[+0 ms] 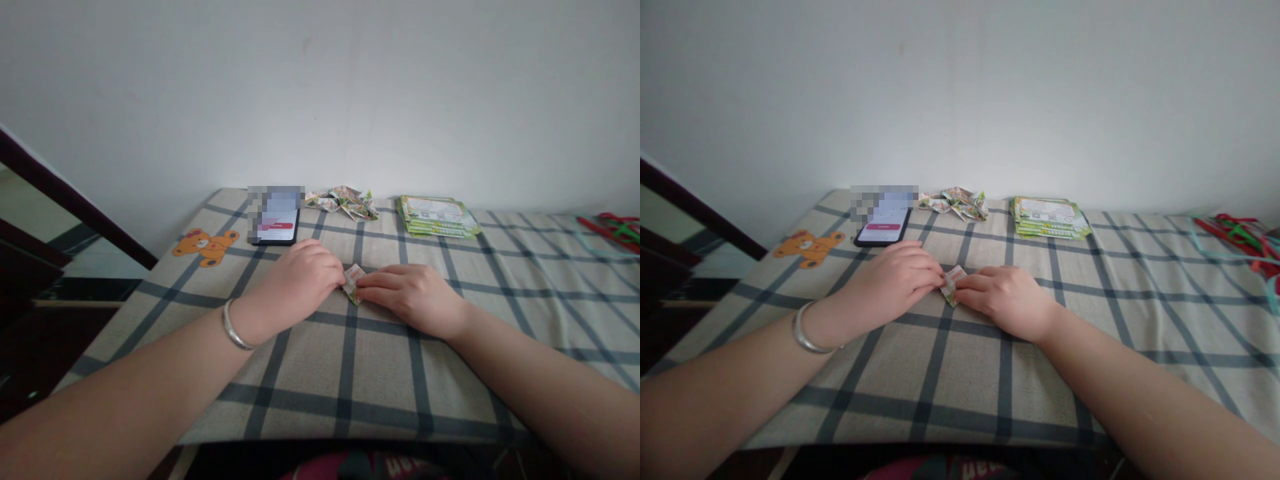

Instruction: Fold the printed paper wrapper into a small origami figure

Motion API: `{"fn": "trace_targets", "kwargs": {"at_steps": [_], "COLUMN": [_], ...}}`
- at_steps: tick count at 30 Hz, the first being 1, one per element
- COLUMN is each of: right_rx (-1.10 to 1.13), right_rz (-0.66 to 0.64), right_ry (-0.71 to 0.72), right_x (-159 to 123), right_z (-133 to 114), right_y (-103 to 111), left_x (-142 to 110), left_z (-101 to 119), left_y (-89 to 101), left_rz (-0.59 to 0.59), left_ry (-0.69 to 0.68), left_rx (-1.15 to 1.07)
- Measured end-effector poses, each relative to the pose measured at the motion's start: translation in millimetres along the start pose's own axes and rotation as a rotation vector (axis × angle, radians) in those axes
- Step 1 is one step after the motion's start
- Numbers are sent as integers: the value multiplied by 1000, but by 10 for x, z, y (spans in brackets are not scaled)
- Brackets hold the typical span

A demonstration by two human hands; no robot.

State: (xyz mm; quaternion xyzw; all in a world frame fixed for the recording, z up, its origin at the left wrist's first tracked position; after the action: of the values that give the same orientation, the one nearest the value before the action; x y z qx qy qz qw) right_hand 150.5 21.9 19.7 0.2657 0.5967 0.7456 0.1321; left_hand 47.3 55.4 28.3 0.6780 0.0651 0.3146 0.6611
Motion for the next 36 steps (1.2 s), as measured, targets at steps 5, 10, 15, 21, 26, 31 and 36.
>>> {"fn": "trace_targets", "kwargs": {"at_steps": [5, 10, 15, 21, 26, 31, 36], "right_rx": [4, 32, 27, 56, 100, 103, 71], "right_rz": [9, 1, -20, -17, -14, 33, 3], "right_ry": [-2, -46, -51, -56, -68, -89, -127], "right_x": [10, 11, 2, -19, -17, -26, -37], "right_z": [-2, 34, 49, 51, 62, 90, 93], "right_y": [3, -2, 7, 27, 27, 48, 7], "left_x": [4, 6, -13, -47, -45, -34, -36], "left_z": [29, 31, 25, 37, 29, -13, 3], "left_y": [13, 22, 21, 13, 18, 40, 14], "left_rz": [8, -3, 3, 7, -24, 11, 2], "left_ry": [-17, 12, 20, -27, -29, 22, 13], "left_rx": [49, 92, 116, 114, 43, -24, -17]}}
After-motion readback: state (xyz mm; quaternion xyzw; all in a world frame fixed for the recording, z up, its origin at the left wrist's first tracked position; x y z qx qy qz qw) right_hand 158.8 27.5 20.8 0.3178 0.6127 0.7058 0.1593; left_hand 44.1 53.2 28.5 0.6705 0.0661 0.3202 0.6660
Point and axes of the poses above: each hand's wrist, its own x-axis towards the middle knuckle, its own y-axis out of the back of the hand, z = x × y, the point moved 8 cm from there along x, towards the middle knuckle, and after that the axes turned 3 degrees about -x, right-handed, at the moved point
